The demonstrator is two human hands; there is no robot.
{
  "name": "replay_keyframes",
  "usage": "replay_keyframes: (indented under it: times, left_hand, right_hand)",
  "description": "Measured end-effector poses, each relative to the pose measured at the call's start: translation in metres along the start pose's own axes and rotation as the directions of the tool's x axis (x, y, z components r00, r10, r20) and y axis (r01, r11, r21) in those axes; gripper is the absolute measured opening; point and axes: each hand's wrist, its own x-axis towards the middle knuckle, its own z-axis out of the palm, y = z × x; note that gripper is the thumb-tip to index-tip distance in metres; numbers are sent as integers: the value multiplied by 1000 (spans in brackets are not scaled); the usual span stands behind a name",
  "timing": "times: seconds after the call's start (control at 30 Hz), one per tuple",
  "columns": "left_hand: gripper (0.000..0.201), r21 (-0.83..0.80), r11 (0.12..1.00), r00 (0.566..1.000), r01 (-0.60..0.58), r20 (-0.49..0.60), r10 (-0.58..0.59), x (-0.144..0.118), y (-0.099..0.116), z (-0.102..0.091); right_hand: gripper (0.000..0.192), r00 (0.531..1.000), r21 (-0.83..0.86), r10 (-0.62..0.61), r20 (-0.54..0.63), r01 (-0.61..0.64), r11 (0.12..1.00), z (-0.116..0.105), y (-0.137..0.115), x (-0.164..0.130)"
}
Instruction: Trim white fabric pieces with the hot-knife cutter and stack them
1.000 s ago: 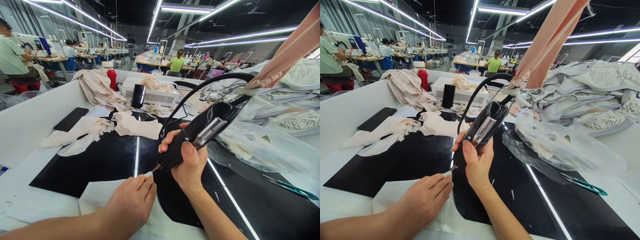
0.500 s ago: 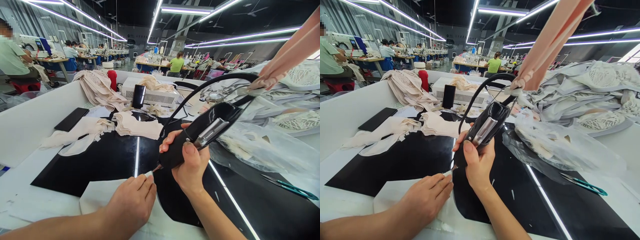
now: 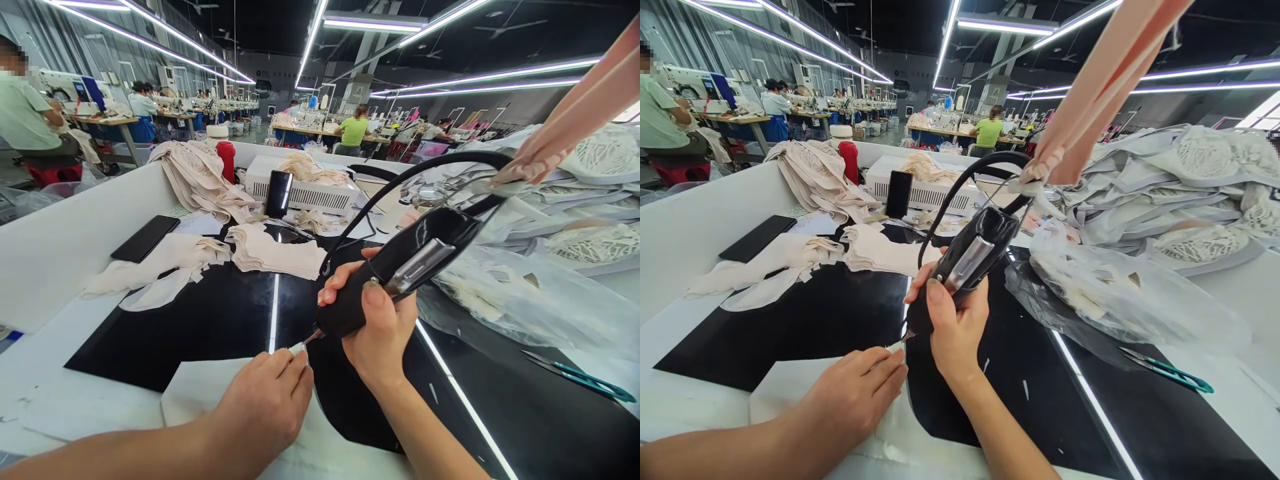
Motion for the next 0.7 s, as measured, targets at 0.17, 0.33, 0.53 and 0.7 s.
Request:
replay_keyframes:
  times: [0.17, 0.33, 0.53, 0.7]
  left_hand:
    - [25, -5, 1000, 999, -18, 45, 19, -2, -2, 1]
    - [24, -13, 1000, 995, -26, 101, 27, -1, -1, 0]
    - [29, 23, 997, 985, -74, 155, 69, -1, -2, 1]
    - [28, 15, 999, 993, -51, 104, 49, 1, -2, 1]
  right_hand:
    - [49, 1000, 0, -16, 2, 16, 1000, 2, 1, -1]
    - [46, 1000, -30, -8, 3, 8, 1000, 2, 3, 0]
    - [49, 1000, 29, 17, -1, -17, 999, 7, -2, -2]
    - [48, 1000, 61, 27, 9, -27, 998, 11, -1, -6]
